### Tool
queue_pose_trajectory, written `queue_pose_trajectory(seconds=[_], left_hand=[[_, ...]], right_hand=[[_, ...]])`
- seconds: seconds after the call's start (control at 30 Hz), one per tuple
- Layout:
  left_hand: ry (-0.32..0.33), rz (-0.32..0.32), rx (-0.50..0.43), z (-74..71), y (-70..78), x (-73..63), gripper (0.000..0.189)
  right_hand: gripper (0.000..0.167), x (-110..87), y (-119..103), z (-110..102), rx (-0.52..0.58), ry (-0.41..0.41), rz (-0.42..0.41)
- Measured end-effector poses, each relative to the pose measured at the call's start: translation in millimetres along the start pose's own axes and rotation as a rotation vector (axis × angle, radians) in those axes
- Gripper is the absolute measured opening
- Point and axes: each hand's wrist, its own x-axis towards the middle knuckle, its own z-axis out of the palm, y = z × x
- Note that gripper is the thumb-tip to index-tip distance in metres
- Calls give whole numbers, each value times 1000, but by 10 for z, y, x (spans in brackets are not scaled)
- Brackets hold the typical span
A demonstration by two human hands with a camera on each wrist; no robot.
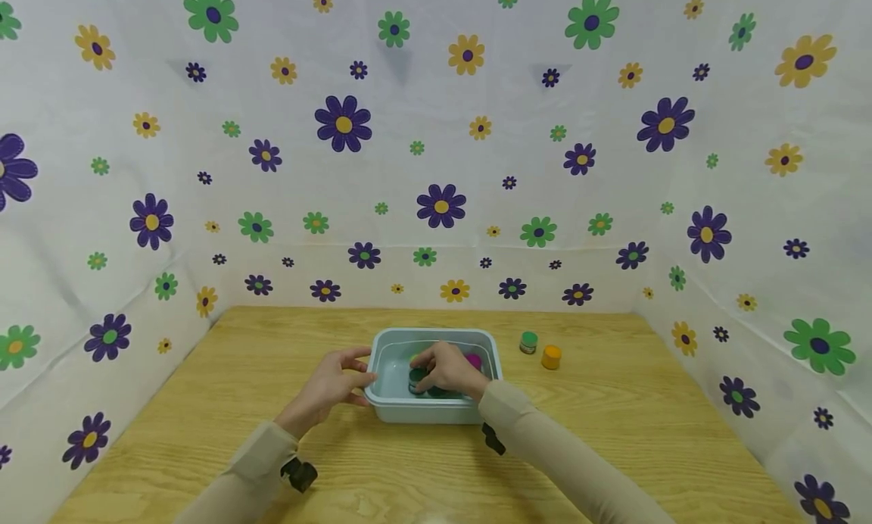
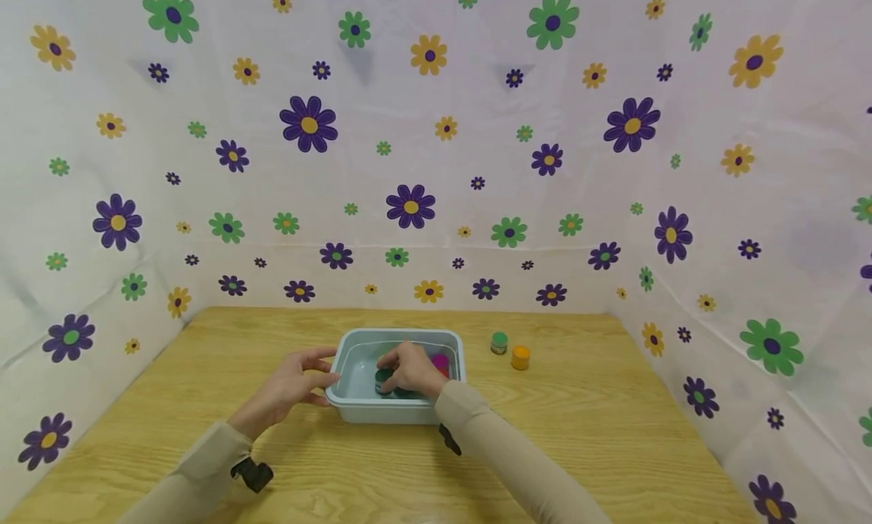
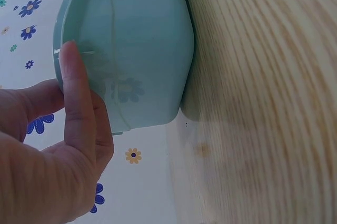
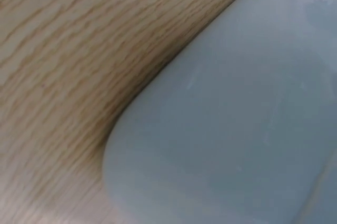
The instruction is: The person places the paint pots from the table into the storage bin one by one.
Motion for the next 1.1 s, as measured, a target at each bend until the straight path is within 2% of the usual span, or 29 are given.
queue_pose_trajectory(seconds=[0.37,0.63,0.93,1.1], left_hand=[[25,-11,33,17,6,-18,56],[16,-3,25,23,4,-33,55],[6,10,-11,30,-41,-15,55],[18,13,-32,31,-57,5,55]], right_hand=[[31,-94,66,-148,90,13,-17],[29,-176,68,-360,165,-17,21],[34,-252,211,-571,269,-88,-19],[35,-289,257,-707,332,-89,-68]])
